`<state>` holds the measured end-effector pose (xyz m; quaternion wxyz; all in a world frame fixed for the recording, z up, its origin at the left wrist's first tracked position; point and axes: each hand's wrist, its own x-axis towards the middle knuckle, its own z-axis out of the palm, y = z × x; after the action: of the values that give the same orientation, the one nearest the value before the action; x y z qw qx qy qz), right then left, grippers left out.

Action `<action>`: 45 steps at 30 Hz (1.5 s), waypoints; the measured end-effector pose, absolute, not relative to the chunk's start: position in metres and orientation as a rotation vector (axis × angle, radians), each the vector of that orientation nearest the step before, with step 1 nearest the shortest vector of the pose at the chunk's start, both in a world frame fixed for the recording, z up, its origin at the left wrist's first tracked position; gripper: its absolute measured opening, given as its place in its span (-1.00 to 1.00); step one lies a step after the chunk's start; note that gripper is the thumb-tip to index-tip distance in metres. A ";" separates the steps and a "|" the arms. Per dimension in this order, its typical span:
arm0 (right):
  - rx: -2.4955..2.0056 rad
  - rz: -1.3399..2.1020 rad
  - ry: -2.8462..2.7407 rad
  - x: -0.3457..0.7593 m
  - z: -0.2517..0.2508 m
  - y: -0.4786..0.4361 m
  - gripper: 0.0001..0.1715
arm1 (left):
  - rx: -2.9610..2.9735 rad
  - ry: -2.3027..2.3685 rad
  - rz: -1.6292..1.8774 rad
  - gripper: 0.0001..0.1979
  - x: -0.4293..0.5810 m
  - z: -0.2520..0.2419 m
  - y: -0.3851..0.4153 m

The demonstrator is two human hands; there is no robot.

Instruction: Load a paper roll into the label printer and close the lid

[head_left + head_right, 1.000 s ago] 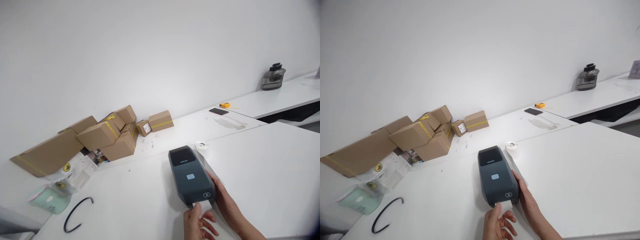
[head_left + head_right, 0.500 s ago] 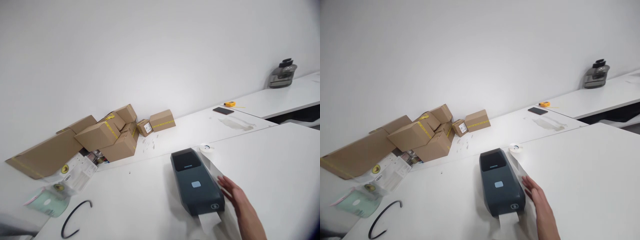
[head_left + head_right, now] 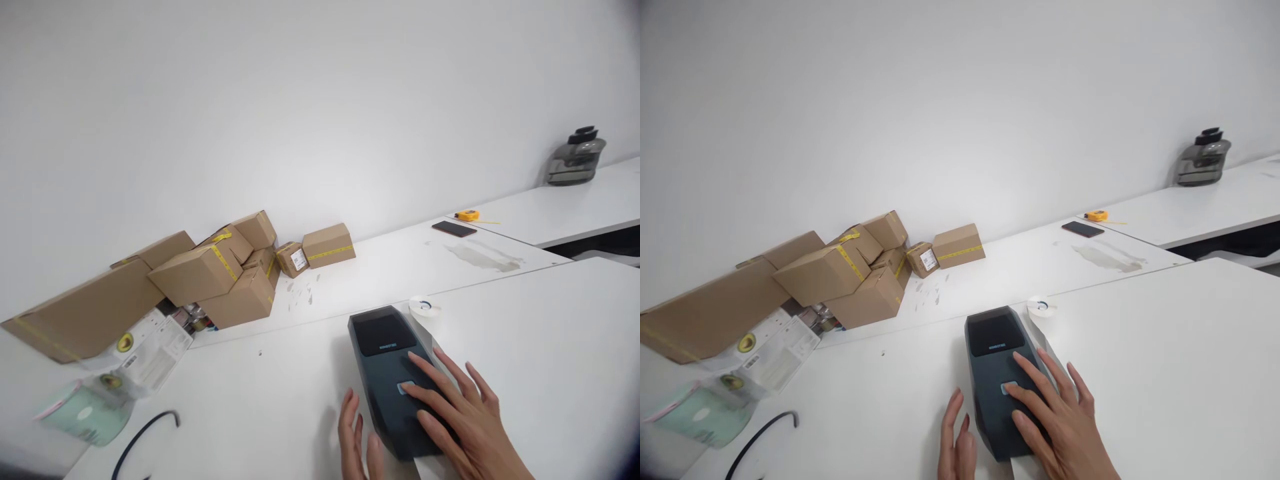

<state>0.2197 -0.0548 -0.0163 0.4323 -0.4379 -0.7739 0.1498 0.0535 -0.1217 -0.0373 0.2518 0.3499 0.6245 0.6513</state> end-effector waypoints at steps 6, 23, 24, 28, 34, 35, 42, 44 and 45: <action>-1.128 0.887 -1.481 0.240 -0.061 -0.053 -0.35 | 0.929 1.539 1.696 -0.20 0.064 -0.047 -0.106; -0.949 0.675 -1.605 0.192 0.070 0.067 -0.29 | 1.177 1.508 1.528 -0.28 0.019 0.017 0.010; -0.960 0.648 -1.603 0.188 0.073 0.074 -0.28 | 1.179 1.452 1.523 -0.22 0.021 0.012 0.011; -1.084 0.551 -1.613 0.175 0.084 0.102 -0.22 | 1.145 1.338 1.497 -0.07 0.025 -0.001 0.010; -1.126 0.571 -1.678 0.172 0.088 0.123 -0.12 | 1.124 1.354 1.453 -0.06 0.022 -0.004 0.009; -1.126 0.562 -1.669 0.176 0.086 0.117 -0.11 | 1.133 1.354 1.450 -0.07 0.021 -0.004 0.009; -0.899 0.508 -1.986 0.202 0.060 0.052 -0.67 | 1.177 1.412 1.449 -0.13 0.021 -0.005 0.009; -0.799 0.611 -2.285 0.200 0.053 0.049 -0.71 | 1.170 1.434 1.462 -0.11 0.021 -0.006 0.009; -0.761 0.627 -2.374 0.197 0.049 0.049 -0.72 | 1.165 1.445 1.467 -0.11 0.021 -0.006 0.009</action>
<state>0.1974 0.0494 0.0494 0.2817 -0.2841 -0.8861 0.2340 0.0211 0.0094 -0.0056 0.3782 0.4559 0.5654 0.5740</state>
